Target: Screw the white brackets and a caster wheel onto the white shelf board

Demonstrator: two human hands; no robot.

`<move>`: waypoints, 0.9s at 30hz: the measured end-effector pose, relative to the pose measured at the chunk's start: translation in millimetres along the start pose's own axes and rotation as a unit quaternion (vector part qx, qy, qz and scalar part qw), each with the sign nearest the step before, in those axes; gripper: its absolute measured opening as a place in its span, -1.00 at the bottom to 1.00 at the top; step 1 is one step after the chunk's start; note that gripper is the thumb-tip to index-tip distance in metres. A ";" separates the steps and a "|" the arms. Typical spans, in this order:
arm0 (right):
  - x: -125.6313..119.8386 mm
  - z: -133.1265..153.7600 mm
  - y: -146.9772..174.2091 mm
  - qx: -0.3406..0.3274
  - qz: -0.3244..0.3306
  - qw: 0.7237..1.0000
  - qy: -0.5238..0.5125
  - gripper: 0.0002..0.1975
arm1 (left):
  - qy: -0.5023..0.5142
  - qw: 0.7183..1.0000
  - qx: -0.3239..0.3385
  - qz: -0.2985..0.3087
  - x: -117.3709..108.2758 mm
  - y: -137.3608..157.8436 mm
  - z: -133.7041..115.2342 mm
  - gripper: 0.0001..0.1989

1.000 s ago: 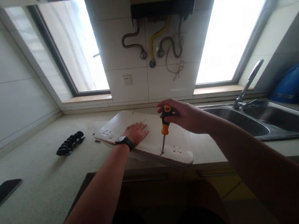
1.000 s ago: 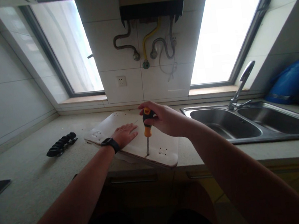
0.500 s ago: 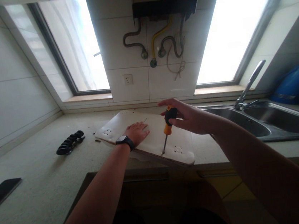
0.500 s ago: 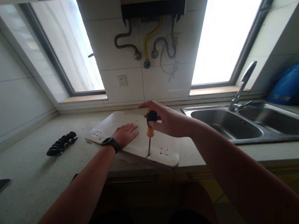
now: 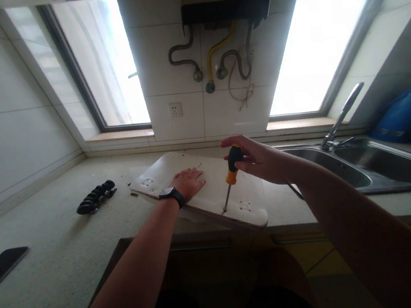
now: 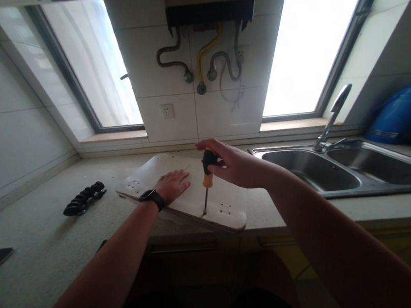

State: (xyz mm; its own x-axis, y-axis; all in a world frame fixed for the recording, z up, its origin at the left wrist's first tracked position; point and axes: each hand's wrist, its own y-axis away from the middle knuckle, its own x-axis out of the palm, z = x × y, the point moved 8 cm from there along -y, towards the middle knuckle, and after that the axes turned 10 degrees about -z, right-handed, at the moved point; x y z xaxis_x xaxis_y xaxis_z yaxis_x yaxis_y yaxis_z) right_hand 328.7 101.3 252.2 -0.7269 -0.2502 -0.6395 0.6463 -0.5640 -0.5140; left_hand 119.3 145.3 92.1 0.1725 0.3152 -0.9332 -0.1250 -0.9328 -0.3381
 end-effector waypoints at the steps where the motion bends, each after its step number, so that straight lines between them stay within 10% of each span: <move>1: 1.0 0.2 -0.1 -0.002 0.006 1.000 -0.018 -0.47 | 0.000 1.000 0.000 -0.001 -0.2 -0.1 -0.2 -0.40; 10: -18.7 6.6 -6.3 -0.002 -0.009 0.976 0.219 -0.45 | -0.002 1.000 0.003 0.003 0.2 0.4 -0.2 -0.39; 27: -12.8 15.7 -2.8 -0.013 -0.038 0.990 0.135 -0.38 | 0.001 1.000 0.002 0.004 1.2 0.5 0.2 -0.38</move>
State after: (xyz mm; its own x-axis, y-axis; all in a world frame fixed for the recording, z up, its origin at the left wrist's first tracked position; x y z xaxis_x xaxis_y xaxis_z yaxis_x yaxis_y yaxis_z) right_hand 332.6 93.8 270.9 -0.6872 0.0134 -0.7263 0.6009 -0.5513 -0.5787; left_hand 119.3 145.3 90.7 0.1744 0.3074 -0.9355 -0.1307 -0.9344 -0.3315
